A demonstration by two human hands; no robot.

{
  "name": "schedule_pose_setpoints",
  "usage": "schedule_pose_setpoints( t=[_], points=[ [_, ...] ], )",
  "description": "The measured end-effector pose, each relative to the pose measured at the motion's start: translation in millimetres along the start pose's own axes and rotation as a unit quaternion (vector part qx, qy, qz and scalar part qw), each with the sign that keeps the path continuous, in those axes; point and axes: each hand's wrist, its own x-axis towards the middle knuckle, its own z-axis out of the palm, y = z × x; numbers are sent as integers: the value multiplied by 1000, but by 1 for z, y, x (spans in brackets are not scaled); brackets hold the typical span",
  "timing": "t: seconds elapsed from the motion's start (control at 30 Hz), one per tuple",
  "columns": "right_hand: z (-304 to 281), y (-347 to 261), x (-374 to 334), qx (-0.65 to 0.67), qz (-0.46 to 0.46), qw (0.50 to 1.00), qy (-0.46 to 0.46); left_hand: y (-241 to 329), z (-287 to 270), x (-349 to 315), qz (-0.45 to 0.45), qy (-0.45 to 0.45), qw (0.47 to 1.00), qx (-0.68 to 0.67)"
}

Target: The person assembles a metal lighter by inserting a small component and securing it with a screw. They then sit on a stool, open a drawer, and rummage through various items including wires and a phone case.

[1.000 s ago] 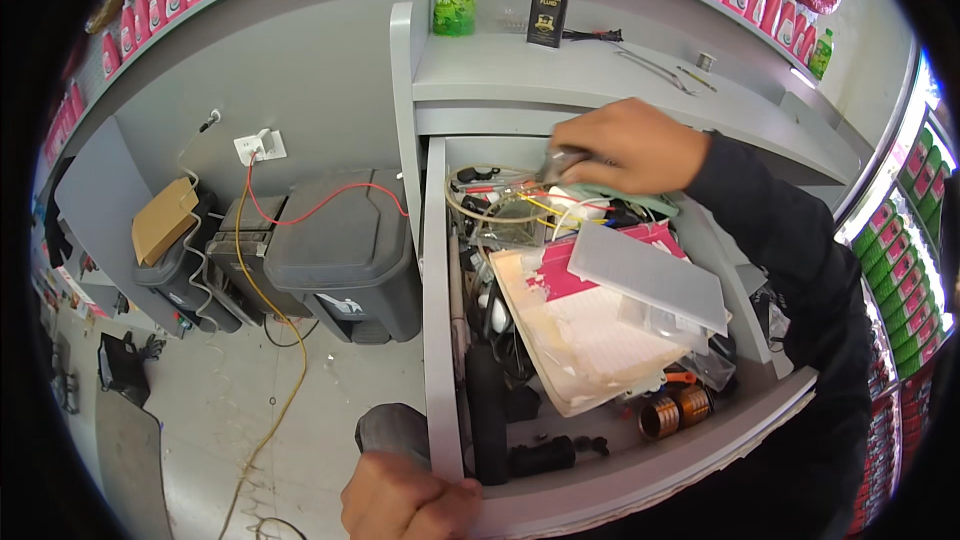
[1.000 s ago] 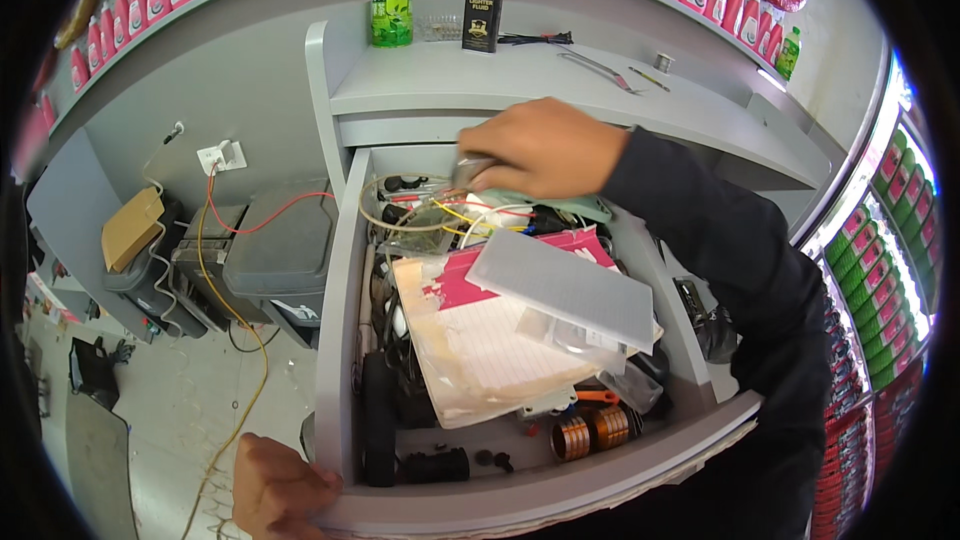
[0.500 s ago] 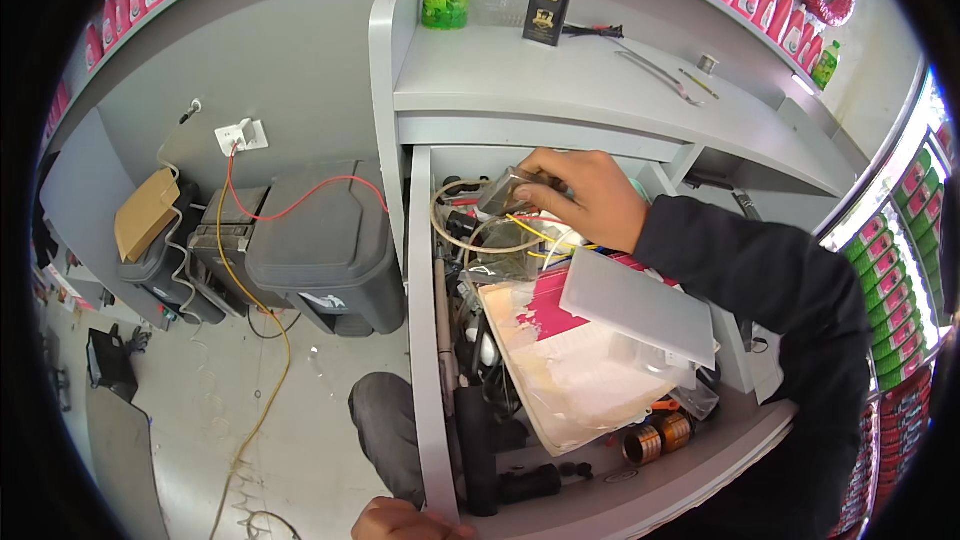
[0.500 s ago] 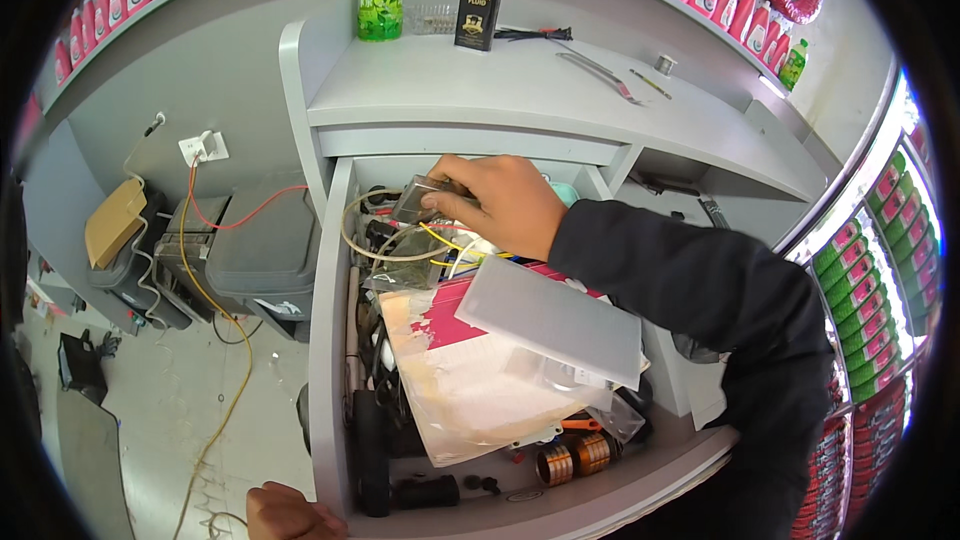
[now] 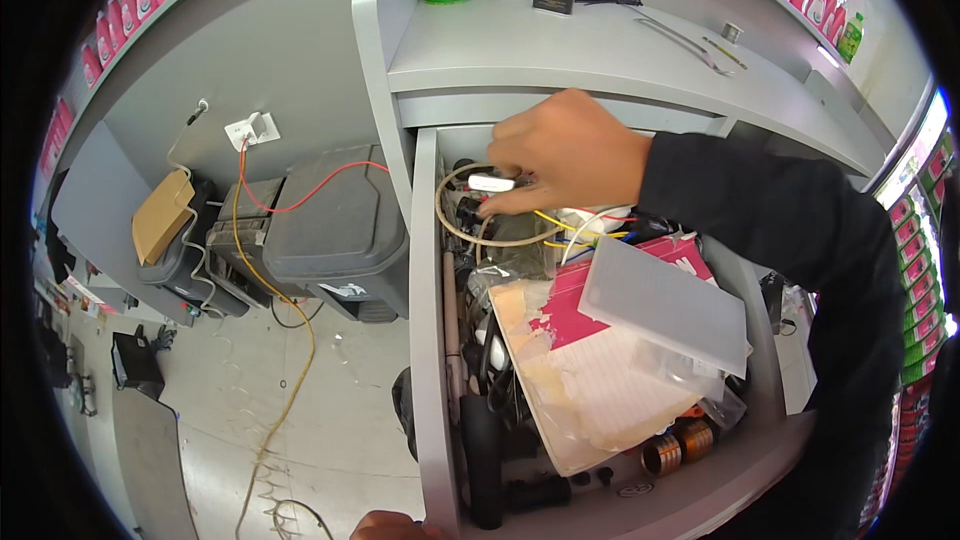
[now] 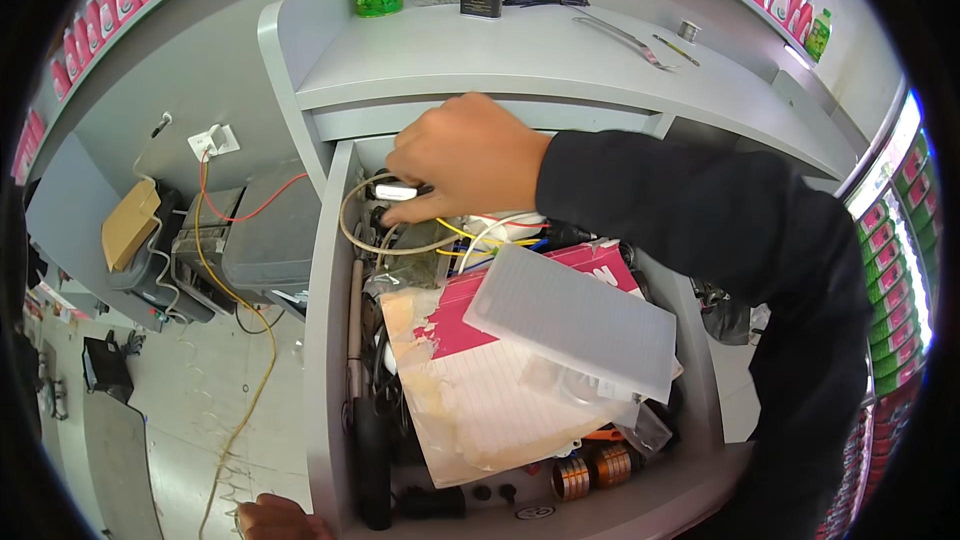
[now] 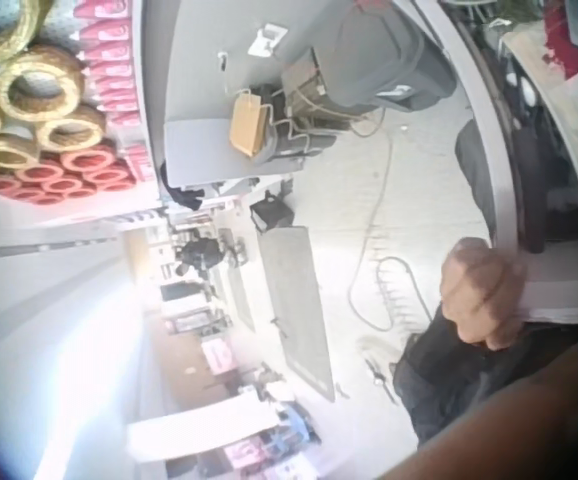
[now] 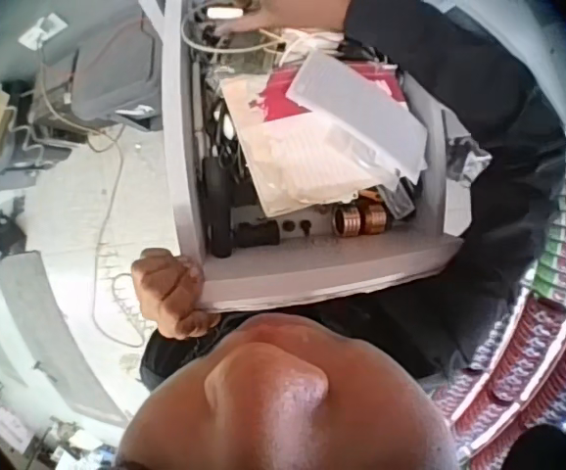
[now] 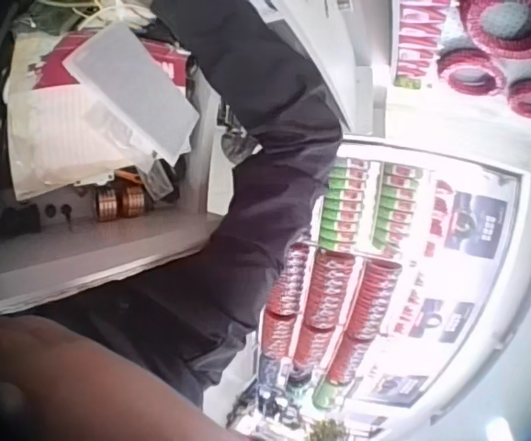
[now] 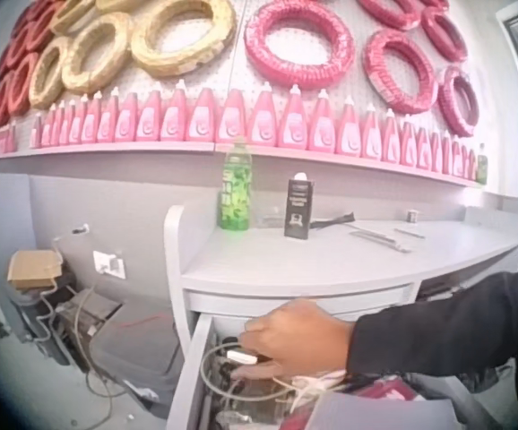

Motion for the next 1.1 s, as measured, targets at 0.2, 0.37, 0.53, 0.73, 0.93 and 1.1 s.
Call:
schedule_pose_setpoints(
  t=[0.2, 0.37, 0.53, 0.73, 0.93, 1.1],
  points=[
    [20, -8, 1, 82, 29, 996, 15, 9, 1, -2, -38, -30, 999, 9],
    [9, -18, 3, 141, 84, 979, -118, 12, 3, -2, -54, -28, 998, 3],
    [-6, -23, 11, 99, 42, 979, -171, 11, 6, -4, -53, -14, 999, 1],
    [-21, -23, 14, 42, -17, 984, -173, 11, 7, -5, -55, -6, 998, 6],
    [-57, -26, 13, -14, 35, 982, -188, 10, 6, -5, -54, -13, 998, 4],
    [-58, -22, 14, -15, 56, 983, -174, 13, 5, 0, -63, -24, 998, 14]
  ],
)
